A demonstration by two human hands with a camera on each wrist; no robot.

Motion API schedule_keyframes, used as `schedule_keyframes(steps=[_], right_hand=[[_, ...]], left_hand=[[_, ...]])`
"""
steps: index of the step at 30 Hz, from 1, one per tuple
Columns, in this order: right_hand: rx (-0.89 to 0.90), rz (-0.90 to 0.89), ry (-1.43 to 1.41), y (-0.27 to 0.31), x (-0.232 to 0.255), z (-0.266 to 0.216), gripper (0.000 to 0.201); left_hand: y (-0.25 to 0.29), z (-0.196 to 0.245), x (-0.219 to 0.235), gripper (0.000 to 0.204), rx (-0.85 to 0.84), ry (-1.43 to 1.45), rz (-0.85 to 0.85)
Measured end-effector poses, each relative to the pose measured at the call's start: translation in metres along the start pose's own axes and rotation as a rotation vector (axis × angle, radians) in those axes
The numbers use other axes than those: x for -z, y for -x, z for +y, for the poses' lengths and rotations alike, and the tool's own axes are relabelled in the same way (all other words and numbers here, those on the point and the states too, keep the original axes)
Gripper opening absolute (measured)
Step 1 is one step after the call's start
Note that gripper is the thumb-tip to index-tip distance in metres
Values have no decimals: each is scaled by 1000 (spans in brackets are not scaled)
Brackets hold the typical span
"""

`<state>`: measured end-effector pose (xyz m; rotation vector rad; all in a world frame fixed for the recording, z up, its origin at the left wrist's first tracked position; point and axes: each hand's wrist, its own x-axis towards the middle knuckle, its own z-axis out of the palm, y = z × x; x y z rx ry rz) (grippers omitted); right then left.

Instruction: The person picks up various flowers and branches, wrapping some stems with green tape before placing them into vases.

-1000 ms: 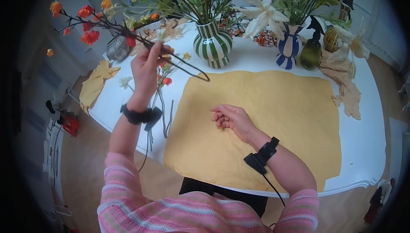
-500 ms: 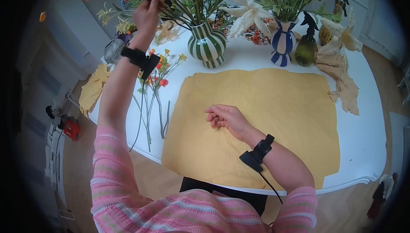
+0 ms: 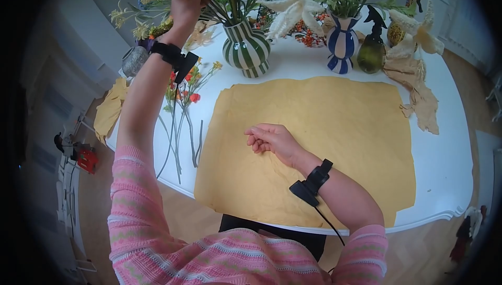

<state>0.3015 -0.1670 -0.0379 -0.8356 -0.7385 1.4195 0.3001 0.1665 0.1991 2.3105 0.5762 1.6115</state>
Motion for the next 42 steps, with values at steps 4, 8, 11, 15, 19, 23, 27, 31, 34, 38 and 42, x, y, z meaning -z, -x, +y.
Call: schedule_keyframes(steps=[4,8,11,15,19,23,27,31,34,38,42], right_hand=[[-1,-5,-3,-1,2,1,29],[-4,-11,1,-1,1,0,28],[-9,-4,-6,-1,0,0,27],[-1,-3,-3,1,0,-1,27],[-24,0,11,1,-1,-4,25],[-31,-5,21,0,0,-3,25],[-28,-8,18,0,0,-3,25],[-22,-10,17,1,-1,-2,25],[-33,-13,23,0,0,-1,25],[-39,-14,22,0,0,-2,25],[-38,-19,26,0,1,-2,25]], left_hand=[[9,10,-6,30,39,82,-80],[4,18,-5,26,89,165,-253],[7,23,-12,24,164,210,-325],[17,32,-14,30,96,-55,-296],[28,27,-20,36,77,-239,-396],[39,5,-34,34,132,-161,-478],[38,-5,-37,31,163,-111,-540],[45,-2,-37,28,163,32,-299],[53,3,-35,25,126,62,-231],[52,6,-27,23,-5,-193,-384],[43,1,-28,21,-16,-282,-556]])
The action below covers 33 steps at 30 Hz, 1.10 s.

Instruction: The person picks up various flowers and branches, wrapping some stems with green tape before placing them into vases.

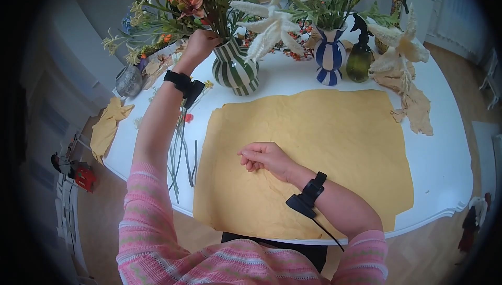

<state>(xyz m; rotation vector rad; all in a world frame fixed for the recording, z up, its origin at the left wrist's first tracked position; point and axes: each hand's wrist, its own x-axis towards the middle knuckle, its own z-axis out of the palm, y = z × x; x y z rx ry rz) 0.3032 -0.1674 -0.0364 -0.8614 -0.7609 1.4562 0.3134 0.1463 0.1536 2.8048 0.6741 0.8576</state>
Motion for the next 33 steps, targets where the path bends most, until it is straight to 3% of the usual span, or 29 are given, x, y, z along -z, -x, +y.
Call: schedule_keyframes(steps=[2,5,7,10,11,13,16,20,22,25,33], right_hand=[[2,4,4,-1,1,1,24],[4,0,2,-1,1,1,24],[5,-1,3,0,1,1,24],[1,-3,-2,0,0,0,23],[-3,-5,-5,0,0,-1,23],[-3,-2,-11,0,-1,-1,23],[-3,-2,-21,-1,0,0,22],[0,-8,-17,0,0,0,22],[2,-11,-17,0,0,0,21],[1,-13,-19,-1,0,0,21],[-3,-25,-18,-2,1,2,22]], left_hand=[[0,-5,-4,21,-8,-3,-31],[6,-5,-12,22,-21,167,43],[12,-4,-17,21,63,469,201],[21,-1,-20,21,56,553,216],[22,0,-18,21,57,553,216],[24,0,-12,24,19,185,112],[16,1,-9,26,24,122,16],[13,-11,-16,26,14,171,26],[17,-15,-25,25,-44,504,213],[19,-15,-28,26,74,551,291],[20,-6,-13,29,96,343,221]])
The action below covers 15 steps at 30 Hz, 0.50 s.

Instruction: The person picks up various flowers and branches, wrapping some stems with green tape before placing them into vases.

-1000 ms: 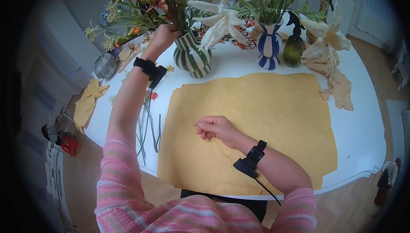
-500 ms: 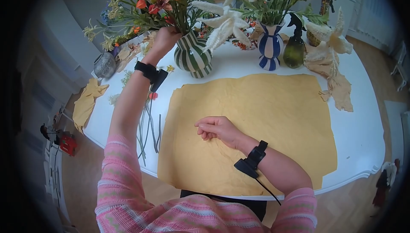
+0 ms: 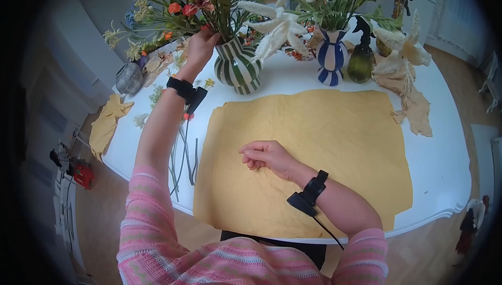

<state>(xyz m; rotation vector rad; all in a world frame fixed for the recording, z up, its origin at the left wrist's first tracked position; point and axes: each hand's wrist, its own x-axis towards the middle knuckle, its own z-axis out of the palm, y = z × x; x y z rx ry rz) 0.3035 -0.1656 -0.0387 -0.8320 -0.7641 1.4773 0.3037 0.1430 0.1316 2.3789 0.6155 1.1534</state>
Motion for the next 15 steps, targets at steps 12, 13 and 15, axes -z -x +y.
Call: schedule_keyframes(steps=[12,13,15], right_hand=[[12,53,41,0,-6,-2,22],[-22,33,41,0,-6,-1,22],[15,62,61,-1,-5,1,21]], left_hand=[[121,19,16,42,-54,73,-16],[136,23,23,42,-19,62,-3],[166,33,38,38,101,84,-247]])
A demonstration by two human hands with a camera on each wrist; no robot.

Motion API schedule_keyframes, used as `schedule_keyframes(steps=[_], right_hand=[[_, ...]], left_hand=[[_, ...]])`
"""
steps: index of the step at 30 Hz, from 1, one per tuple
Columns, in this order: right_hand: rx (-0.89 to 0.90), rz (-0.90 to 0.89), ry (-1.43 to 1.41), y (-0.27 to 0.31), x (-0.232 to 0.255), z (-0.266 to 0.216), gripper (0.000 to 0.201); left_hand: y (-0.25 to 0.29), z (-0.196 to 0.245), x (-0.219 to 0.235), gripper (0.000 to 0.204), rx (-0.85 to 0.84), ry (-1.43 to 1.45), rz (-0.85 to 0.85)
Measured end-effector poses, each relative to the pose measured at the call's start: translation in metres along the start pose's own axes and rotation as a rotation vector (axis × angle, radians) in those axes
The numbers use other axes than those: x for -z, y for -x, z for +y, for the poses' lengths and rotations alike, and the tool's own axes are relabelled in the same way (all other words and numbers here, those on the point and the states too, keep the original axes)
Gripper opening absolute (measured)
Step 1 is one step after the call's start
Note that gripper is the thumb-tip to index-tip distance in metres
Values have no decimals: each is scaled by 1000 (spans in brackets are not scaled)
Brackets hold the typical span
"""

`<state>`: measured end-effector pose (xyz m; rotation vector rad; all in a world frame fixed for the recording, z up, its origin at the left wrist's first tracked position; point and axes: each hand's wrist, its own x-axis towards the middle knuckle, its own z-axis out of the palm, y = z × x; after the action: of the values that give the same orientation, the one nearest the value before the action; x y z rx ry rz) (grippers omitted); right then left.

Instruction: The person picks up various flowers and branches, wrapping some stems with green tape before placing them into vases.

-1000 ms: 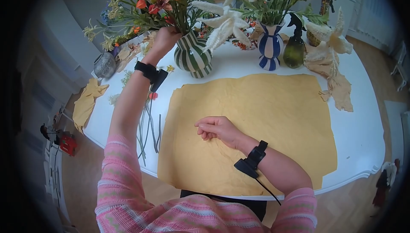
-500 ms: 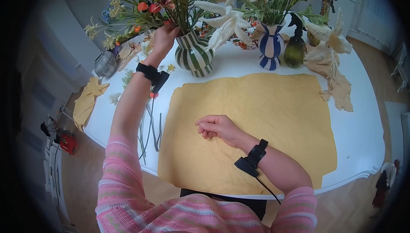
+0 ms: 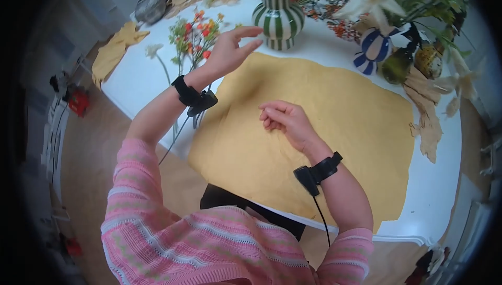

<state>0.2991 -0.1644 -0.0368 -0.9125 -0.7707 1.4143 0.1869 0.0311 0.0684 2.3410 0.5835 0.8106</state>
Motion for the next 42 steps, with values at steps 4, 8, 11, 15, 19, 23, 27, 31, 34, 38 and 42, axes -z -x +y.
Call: schedule_keyframes(steps=[4,8,11,15,19,23,27,31,34,38,42], right_hand=[[14,3,13,-2,1,2,22],[24,-7,33,-1,0,2,23],[22,0,38,-1,-2,1,23],[31,11,48,-1,-3,2,24],[40,25,56,-1,-6,2,23],[43,57,74,-1,-9,2,23],[44,87,108,-2,-13,3,22],[41,125,155,-3,-20,3,21],[28,145,179,-4,-23,3,21],[-12,176,213,-7,-29,2,21],[-45,170,227,-13,-40,1,21]], left_hand=[[50,-16,16,36,10,-10,-158],[92,-37,47,36,135,-139,-260],[124,-59,73,37,172,-315,-213],[156,-81,104,32,413,-491,-168],[173,-92,110,29,509,-379,-209],[171,-95,101,31,478,-343,-170],[153,-94,94,37,521,-384,-188],[141,-104,85,29,477,-509,-212],[132,-109,83,24,512,-515,-210],[122,-118,88,26,558,-470,-213],[112,-138,91,30,609,-21,-21]])
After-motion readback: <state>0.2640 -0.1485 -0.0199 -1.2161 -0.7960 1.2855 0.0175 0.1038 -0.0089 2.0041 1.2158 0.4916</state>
